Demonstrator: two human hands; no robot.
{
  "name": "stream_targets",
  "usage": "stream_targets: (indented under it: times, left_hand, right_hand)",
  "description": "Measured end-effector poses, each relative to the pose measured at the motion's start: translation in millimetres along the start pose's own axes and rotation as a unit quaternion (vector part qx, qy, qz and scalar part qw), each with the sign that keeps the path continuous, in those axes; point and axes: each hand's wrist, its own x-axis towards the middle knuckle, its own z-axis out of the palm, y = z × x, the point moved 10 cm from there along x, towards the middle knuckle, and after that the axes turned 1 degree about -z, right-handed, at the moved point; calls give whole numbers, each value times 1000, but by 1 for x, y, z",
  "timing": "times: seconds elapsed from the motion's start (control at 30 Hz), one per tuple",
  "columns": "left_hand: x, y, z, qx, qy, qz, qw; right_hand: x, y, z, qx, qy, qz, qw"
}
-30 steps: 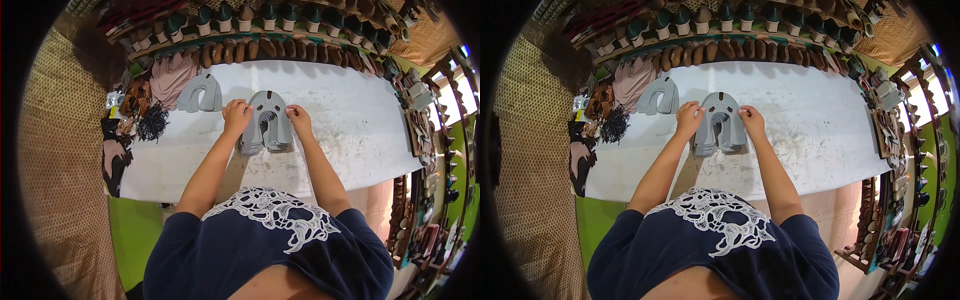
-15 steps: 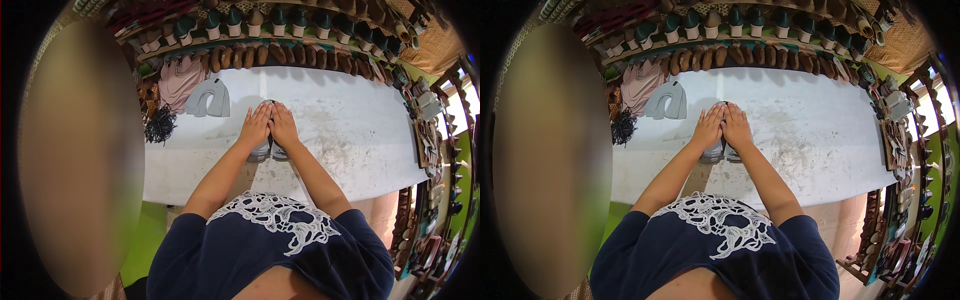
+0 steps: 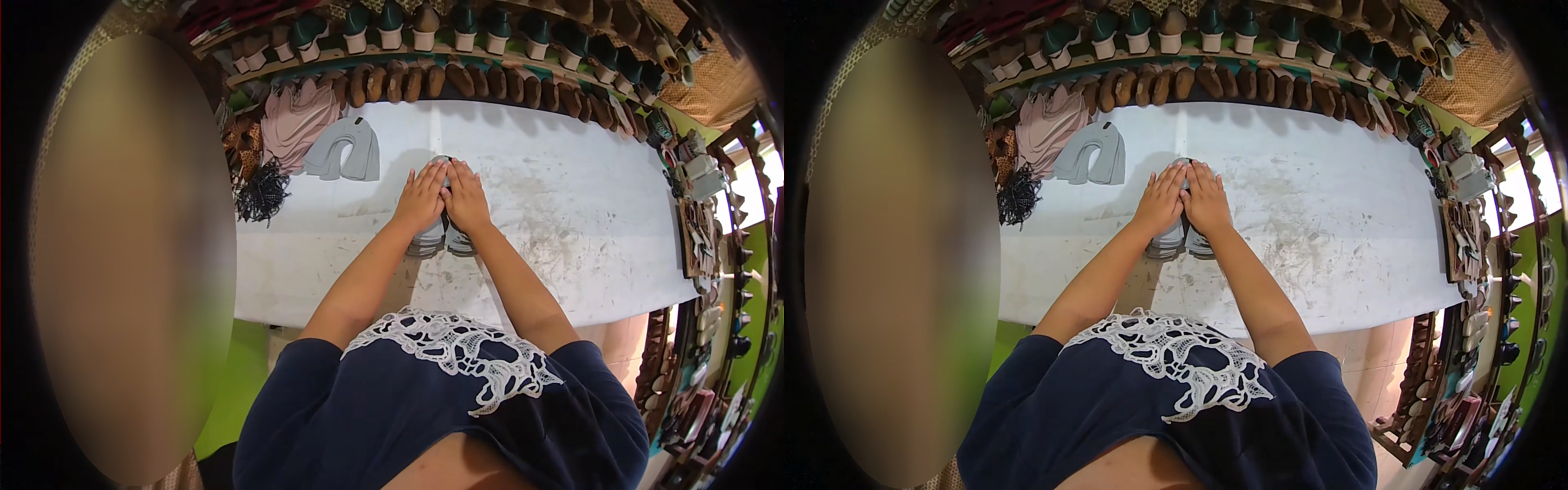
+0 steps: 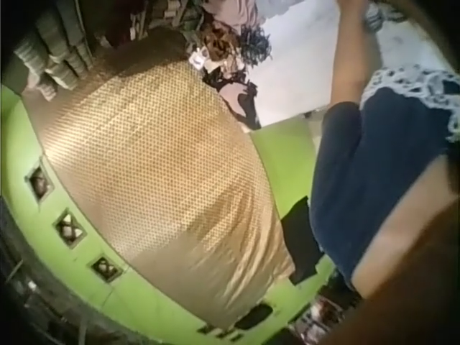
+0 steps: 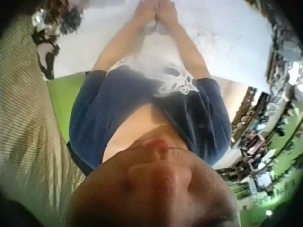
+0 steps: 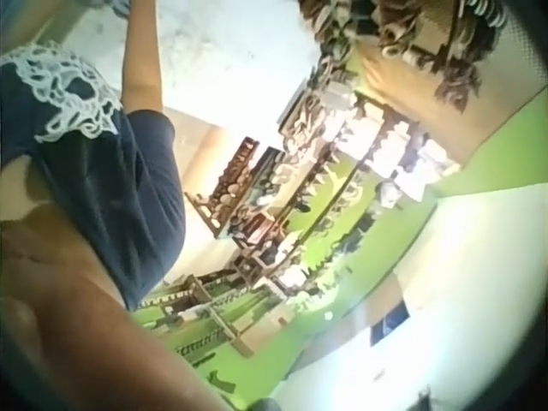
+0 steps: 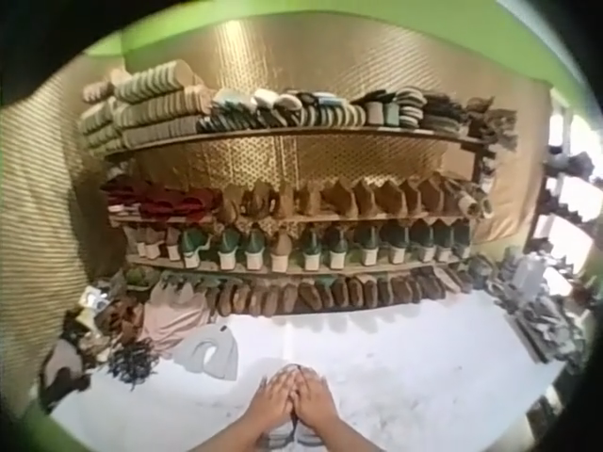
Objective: Assembling shoe upper components on a workbench.
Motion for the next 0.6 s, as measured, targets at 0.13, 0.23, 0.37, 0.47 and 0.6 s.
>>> stream_targets:
  times: [0.13, 0.23, 0.37, 0.47, 0.6]
  left_hand:
    - [-3, 3, -6, 8, -7, 13, 1000]
    - [-6, 5, -8, 22, -35, 24, 999]
    - [-18, 2, -16, 16, -63, 26, 998]
    - [-38, -17, -27, 11, -71, 3, 997]
    - [-76, -74, -41, 13, -91, -82, 992]
  right_hand:
    - [-3, -1, -6, 34, -8, -13, 999]
    - [-2, 1, -7, 62, -38, -7, 997]
    - [-1, 3, -13, 50, -28, 18, 998]
    - [-4, -7, -26, 50, 13, 31, 998]
    - [-14, -41, -42, 19, 78, -4, 997]
